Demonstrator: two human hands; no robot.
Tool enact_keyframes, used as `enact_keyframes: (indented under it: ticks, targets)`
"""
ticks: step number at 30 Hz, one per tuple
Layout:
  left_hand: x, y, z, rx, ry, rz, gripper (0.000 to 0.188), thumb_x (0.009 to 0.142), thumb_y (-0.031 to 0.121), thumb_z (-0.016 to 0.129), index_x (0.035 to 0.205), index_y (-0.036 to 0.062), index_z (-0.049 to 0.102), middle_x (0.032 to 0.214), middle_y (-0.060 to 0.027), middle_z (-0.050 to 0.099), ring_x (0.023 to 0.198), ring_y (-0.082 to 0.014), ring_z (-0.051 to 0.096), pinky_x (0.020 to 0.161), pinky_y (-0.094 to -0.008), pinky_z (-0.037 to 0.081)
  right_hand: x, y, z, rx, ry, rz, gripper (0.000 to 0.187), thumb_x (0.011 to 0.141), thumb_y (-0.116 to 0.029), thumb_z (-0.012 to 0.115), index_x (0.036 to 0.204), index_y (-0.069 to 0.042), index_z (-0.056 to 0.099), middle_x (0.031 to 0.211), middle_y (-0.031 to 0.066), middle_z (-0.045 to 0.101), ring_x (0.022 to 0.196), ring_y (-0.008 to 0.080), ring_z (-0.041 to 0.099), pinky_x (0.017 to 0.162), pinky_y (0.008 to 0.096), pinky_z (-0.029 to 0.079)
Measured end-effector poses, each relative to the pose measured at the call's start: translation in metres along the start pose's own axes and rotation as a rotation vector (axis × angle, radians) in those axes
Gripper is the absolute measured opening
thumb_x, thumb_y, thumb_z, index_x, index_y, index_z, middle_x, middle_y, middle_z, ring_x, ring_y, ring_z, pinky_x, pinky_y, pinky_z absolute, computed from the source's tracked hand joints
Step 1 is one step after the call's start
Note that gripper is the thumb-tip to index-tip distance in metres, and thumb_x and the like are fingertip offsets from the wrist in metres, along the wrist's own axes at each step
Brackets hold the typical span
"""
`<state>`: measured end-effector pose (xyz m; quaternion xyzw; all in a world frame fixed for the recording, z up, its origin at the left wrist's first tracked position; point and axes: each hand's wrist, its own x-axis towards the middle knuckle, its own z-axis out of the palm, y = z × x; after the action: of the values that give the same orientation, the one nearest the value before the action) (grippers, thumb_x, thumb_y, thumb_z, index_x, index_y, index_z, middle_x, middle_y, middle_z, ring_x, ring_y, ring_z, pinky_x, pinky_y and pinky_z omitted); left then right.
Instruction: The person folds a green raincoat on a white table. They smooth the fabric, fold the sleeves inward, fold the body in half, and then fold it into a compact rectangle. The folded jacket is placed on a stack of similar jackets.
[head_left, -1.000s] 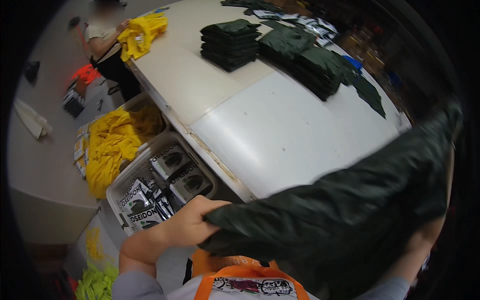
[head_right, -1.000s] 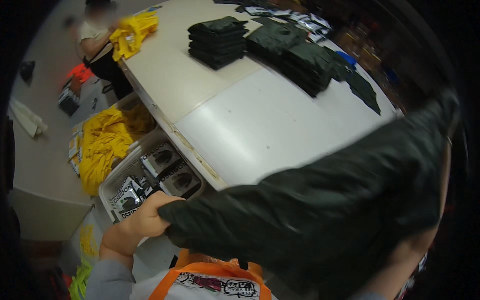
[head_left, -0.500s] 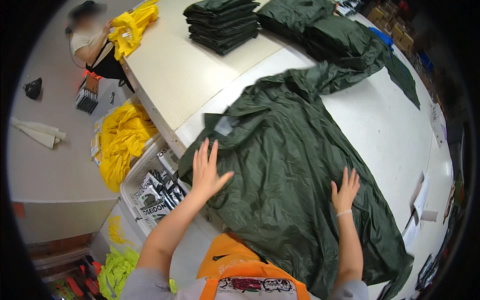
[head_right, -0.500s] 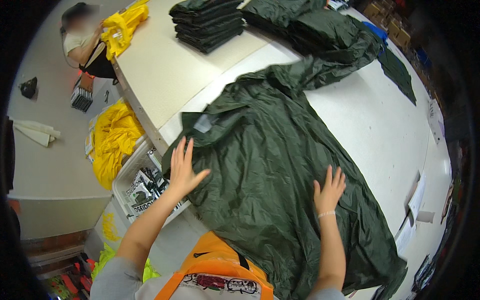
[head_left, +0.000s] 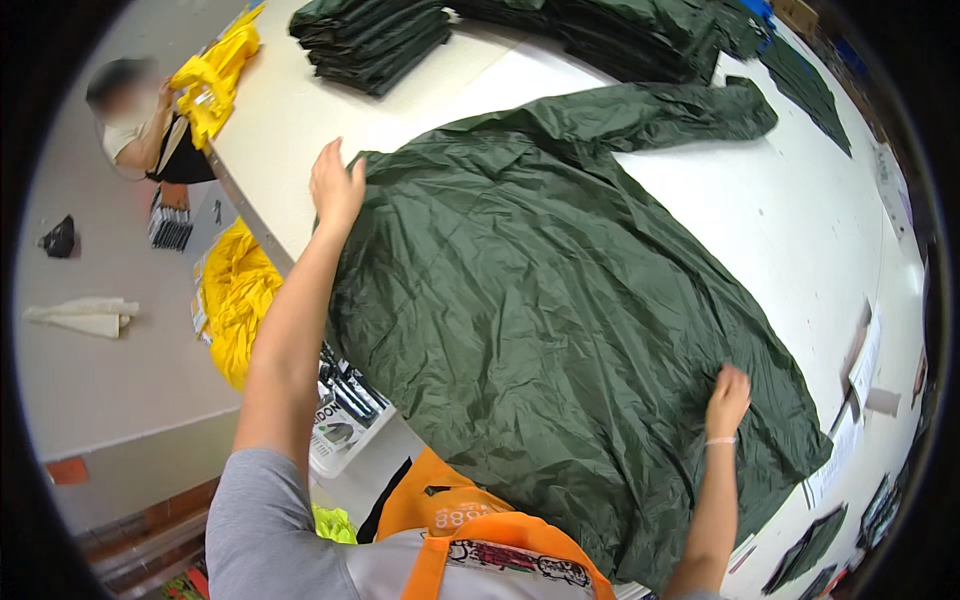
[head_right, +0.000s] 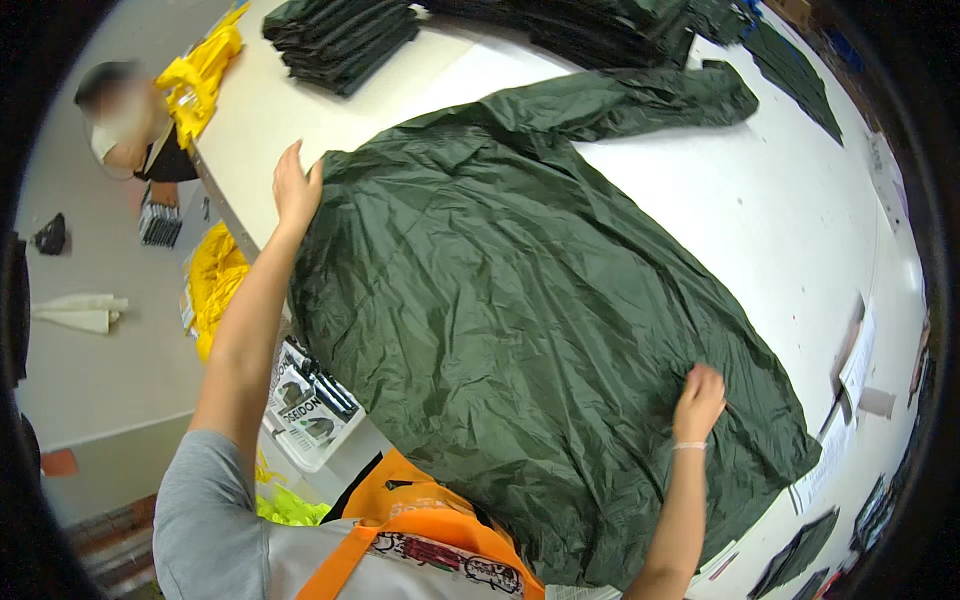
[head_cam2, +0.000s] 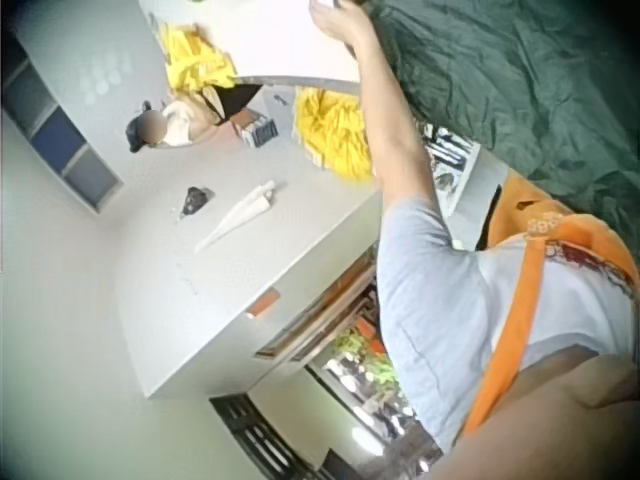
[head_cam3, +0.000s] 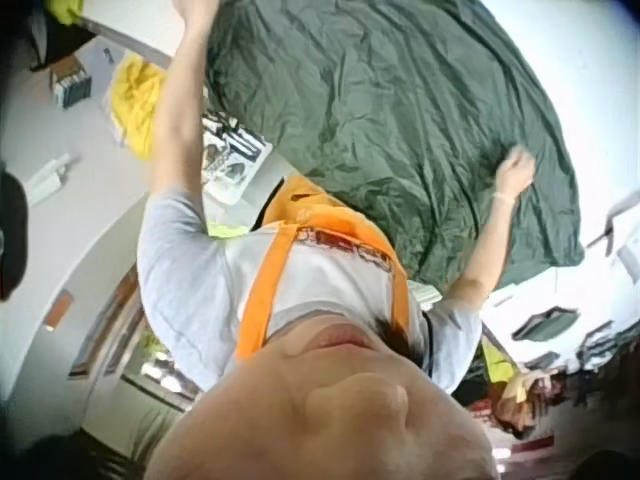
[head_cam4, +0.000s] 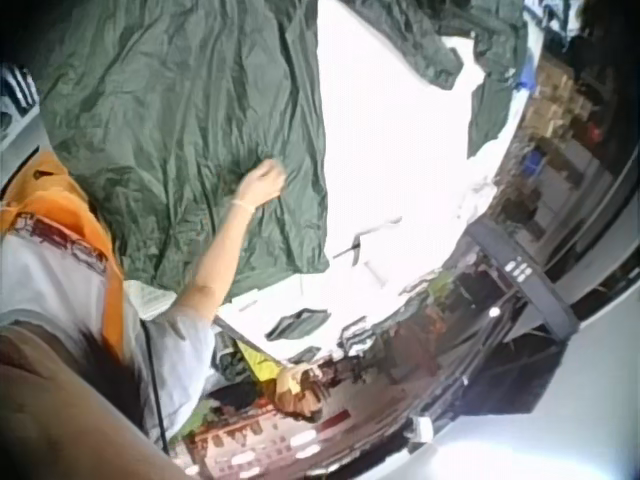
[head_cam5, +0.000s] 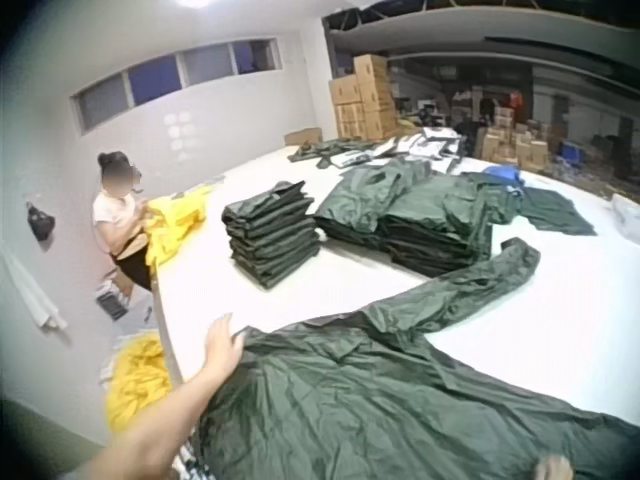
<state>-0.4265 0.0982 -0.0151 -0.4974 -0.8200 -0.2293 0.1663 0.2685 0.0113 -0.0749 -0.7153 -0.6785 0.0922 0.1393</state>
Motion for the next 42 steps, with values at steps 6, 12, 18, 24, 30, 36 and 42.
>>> enact_keyframes:
  ticks: [6, 12, 18, 24, 30, 36, 42]
  targets:
    - [0.062, 0.145, 0.1, -0.19, -0.377, 0.122, 0.068, 0.084, 0.049, 0.058, 0.13, -0.0005, 0.048, 0.122, -0.0229, 0.056, 0.113, -0.0358, 0.054, 0.095, -0.0435, 0.043, 0.11, 0.052, -0.024, -0.216, 0.117, 0.142, 0.03, 0.092, -0.008, 0.049, 0.121, -0.006, 0.057, 0.119, 0.0159, 0.057, 0.11, 0.0338, 0.053, 0.094, 0.0399, 0.044]
    - [0.08, 0.259, 0.149, -0.12, -0.827, 0.254, 0.084, 0.069, 0.062, 0.069, 0.122, -0.0019, 0.056, 0.116, -0.0222, 0.061, 0.108, -0.0324, 0.059, 0.092, -0.0387, 0.046, 0.152, 0.031, -0.027, 0.023, -0.249, -0.014, 0.023, 0.087, -0.014, 0.062, 0.108, -0.005, 0.063, 0.108, 0.014, 0.06, 0.1, 0.031, 0.054, 0.086, 0.0392, 0.045]
    - [0.095, 0.272, 0.18, -0.302, -0.519, -0.051, 0.063, 0.075, 0.051, 0.071, 0.109, -0.002, 0.062, 0.099, -0.0175, 0.067, 0.093, -0.0277, 0.064, 0.08, -0.0385, 0.05, 0.189, 0.035, -0.018, -0.148, 0.053, 0.03, 0.014, 0.088, -0.016, 0.06, 0.086, -0.002, 0.058, 0.081, 0.0108, 0.061, 0.077, 0.0302, 0.058, 0.072, 0.0396, 0.046]
    - [0.056, 0.219, 0.145, -0.382, -0.047, 0.468, 0.056, 0.088, 0.033, 0.061, 0.13, -0.0001, 0.044, 0.129, -0.0205, 0.048, 0.121, -0.0359, 0.044, 0.103, -0.0427, 0.032, 0.151, 0.002, 0.004, -0.297, 0.281, -0.029, 0.033, 0.091, -0.02, 0.057, 0.122, -0.008, 0.054, 0.125, 0.0139, 0.052, 0.118, 0.0322, 0.047, 0.099, 0.0441, 0.035]
    - [-0.113, 0.04, -0.007, 0.005, -0.476, 0.49, 0.071, 0.082, 0.041, 0.062, 0.14, 0.009, 0.037, 0.149, -0.0141, 0.03, 0.137, -0.0366, 0.025, 0.109, -0.0561, 0.014, -0.089, -0.054, -0.021, -0.308, -0.057, 0.158, 0.061, 0.089, -0.028, 0.056, 0.143, -0.011, 0.034, 0.151, 0.0175, 0.022, 0.139, 0.0395, 0.019, 0.109, 0.057, 0.016]
    - [-0.176, -0.031, -0.016, 0.037, -0.513, 0.337, 0.075, 0.082, 0.045, 0.06, 0.144, 0.0133, 0.032, 0.15, -0.0159, 0.026, 0.134, -0.042, 0.026, 0.105, -0.0576, 0.023, -0.167, -0.028, 0.017, -0.332, -0.039, 0.279, 0.063, 0.094, -0.04, 0.044, 0.149, -0.019, 0.021, 0.155, 0.015, 0.009, 0.142, 0.038, 0.008, 0.107, 0.0628, 0.012]
    - [-0.125, 0.014, 0.048, -0.135, -0.404, 0.326, 0.072, 0.085, 0.054, 0.055, 0.142, 0.0143, 0.038, 0.15, -0.016, 0.027, 0.139, -0.0366, 0.021, 0.111, -0.0491, 0.019, -0.056, 0.043, 0.025, -0.367, 0.044, 0.235, 0.063, 0.094, -0.056, 0.036, 0.148, -0.028, 0.021, 0.155, 0.0116, 0.015, 0.141, 0.0365, 0.014, 0.106, 0.0629, 0.016]
